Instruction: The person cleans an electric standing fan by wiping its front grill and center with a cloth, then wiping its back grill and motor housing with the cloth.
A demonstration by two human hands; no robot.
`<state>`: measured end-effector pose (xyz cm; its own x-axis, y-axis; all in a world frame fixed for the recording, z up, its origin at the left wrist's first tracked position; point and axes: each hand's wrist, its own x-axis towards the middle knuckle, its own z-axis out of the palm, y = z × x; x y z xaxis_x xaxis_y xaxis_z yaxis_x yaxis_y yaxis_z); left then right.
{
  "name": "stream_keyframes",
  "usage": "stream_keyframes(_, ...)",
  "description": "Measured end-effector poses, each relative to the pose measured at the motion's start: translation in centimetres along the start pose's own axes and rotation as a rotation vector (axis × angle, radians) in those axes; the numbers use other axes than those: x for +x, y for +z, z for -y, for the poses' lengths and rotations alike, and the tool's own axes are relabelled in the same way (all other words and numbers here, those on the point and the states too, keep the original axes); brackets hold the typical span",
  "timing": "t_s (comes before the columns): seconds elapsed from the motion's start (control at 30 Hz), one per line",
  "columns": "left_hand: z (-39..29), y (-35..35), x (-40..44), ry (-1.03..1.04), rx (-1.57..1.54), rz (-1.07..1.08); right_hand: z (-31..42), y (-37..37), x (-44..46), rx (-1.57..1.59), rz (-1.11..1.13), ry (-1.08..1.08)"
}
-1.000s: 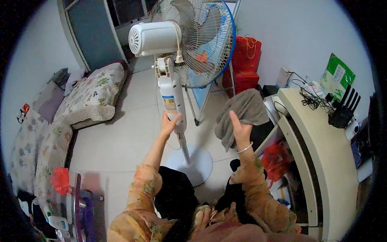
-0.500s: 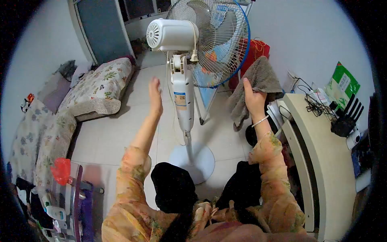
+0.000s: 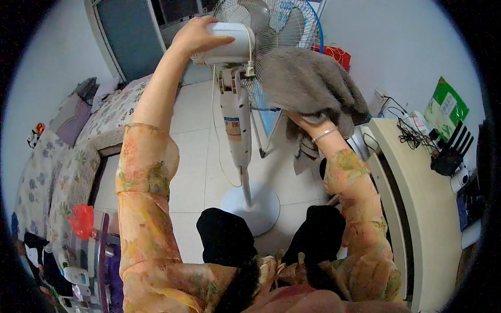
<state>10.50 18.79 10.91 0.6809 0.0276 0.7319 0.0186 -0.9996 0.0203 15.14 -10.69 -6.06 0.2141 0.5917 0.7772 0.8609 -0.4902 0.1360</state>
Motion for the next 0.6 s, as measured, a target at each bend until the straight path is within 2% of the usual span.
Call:
stream_keyframes(0.23,-0.3,0.3,-1.9,0.076,0.001,-0.219,0.9,1.5,7.2,-0.012,0.139,0.029)
stream_keyframes(0.33,-1.0,-0.4,-2.6,0.081,0.041,-0.227,0.4,1.5,7.8,-0.040,0.171,0.038)
stream_keyframes(0.37,0.4,0.9,-2.2,0.146,0.130,-0.335,0.2,1.3,7.6,-0.047,0.169,0.046)
stream_keyframes(0.47,0.1,-0.2,-3.1,0.085,-0.006,-0.270,-0.7,0.5,7.0,-0.072,0.176,0.057)
stream_keyframes(0.6,0.4,-0.6,-3.7,0.135,-0.010,-0.324,-2.3,-0.5,5.4,-0.098,0.165,0.103)
